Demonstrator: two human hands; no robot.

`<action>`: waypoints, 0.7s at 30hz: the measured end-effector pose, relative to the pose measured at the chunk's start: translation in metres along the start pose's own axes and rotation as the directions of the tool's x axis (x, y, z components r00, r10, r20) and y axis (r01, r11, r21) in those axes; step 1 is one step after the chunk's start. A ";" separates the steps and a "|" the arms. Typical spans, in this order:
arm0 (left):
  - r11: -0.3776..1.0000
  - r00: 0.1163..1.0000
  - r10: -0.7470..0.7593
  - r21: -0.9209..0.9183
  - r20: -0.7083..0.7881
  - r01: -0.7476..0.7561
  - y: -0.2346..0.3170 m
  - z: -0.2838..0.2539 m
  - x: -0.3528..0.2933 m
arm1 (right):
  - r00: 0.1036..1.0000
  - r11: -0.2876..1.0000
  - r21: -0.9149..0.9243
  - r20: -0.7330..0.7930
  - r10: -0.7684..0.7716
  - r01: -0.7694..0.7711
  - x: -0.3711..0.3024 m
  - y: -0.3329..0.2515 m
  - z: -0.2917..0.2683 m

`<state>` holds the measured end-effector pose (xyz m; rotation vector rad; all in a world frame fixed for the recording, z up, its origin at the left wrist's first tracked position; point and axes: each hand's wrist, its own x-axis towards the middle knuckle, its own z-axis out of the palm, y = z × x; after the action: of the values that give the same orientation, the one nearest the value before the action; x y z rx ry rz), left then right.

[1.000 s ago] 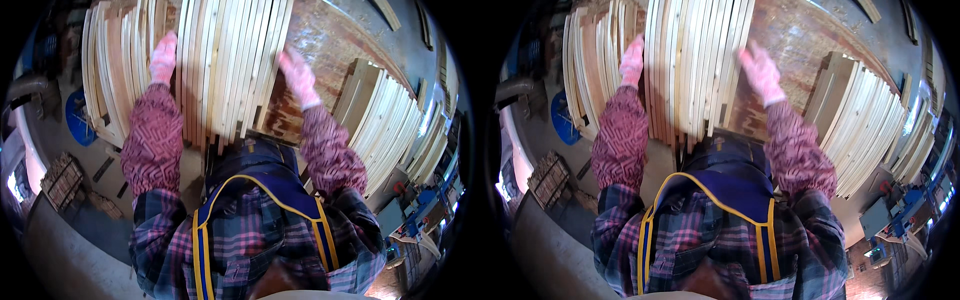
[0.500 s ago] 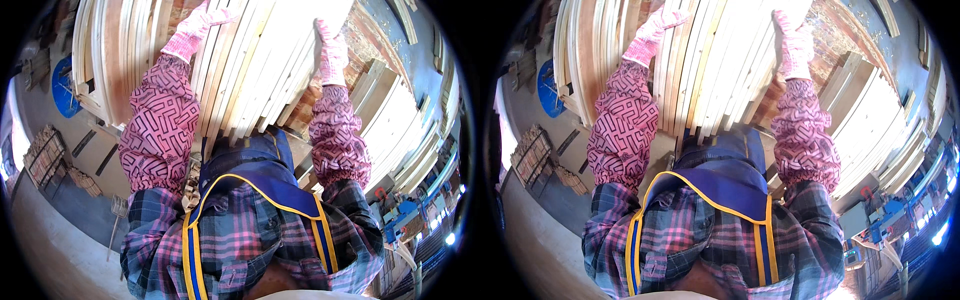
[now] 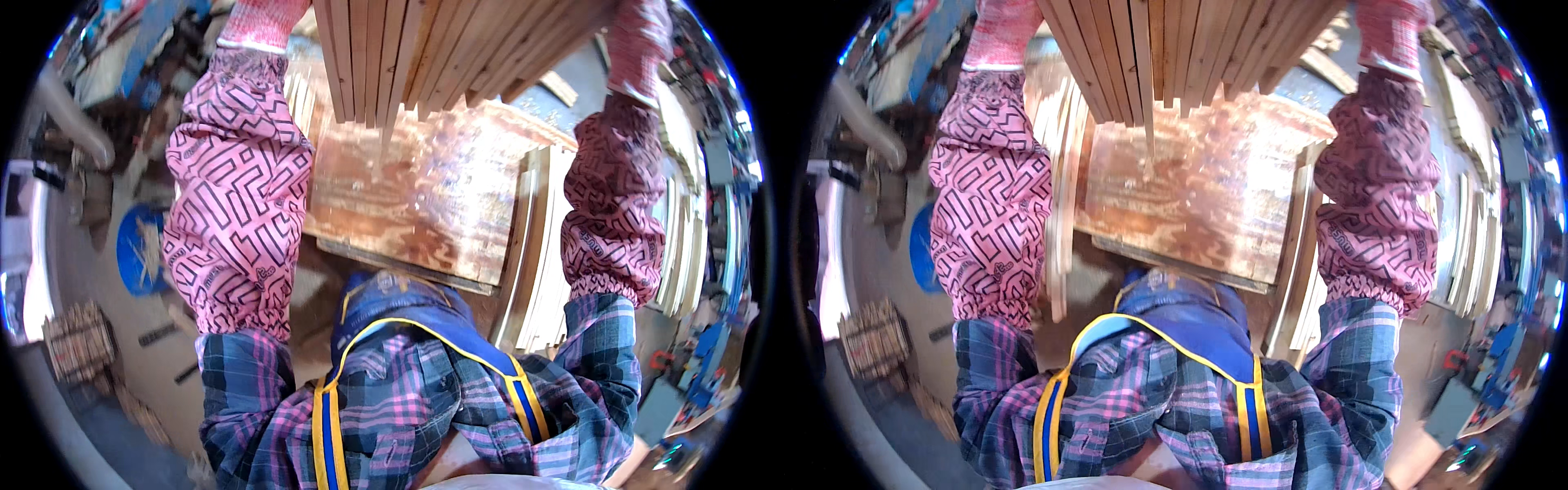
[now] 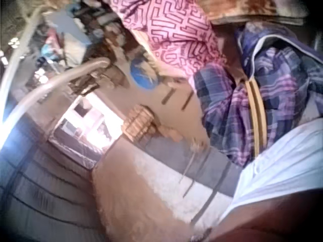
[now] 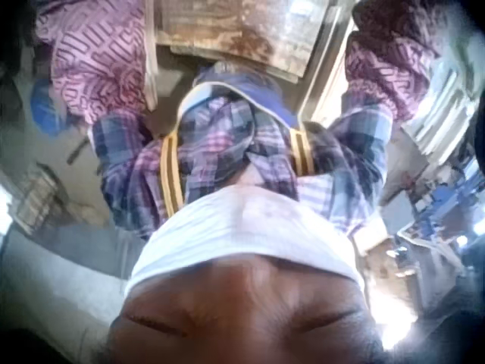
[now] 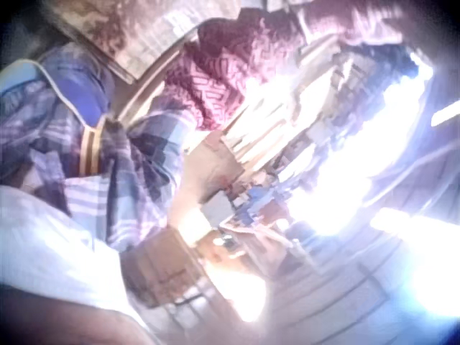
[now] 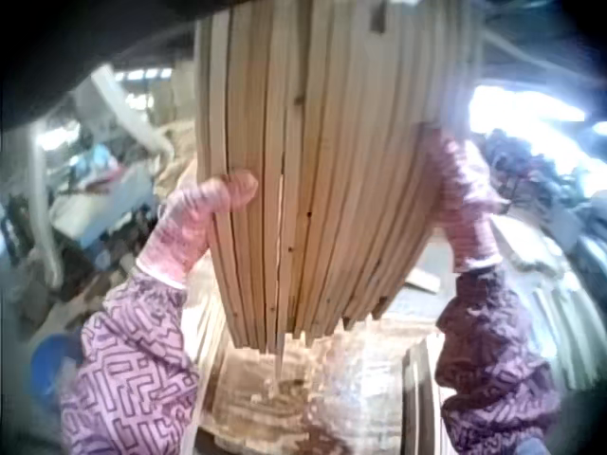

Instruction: The person sorts and stacks thin wooden planks on a workbench. They pick up individual planks from a disorganized pile, inspect them, and place them into a neat, aligned stack.

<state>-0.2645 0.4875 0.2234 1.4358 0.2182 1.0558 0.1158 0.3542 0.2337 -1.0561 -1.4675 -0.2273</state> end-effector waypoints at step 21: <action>0.536 0.921 -0.083 0.762 -0.381 0.364 -0.330 0.050 -0.263 | 0.753 0.751 -0.096 0.025 0.658 -0.653 -0.419 -0.033 -0.010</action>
<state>-0.2274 0.3386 -0.1728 1.9897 1.2533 0.9774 0.0279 0.1355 -0.1145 -1.5929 -1.0515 0.2576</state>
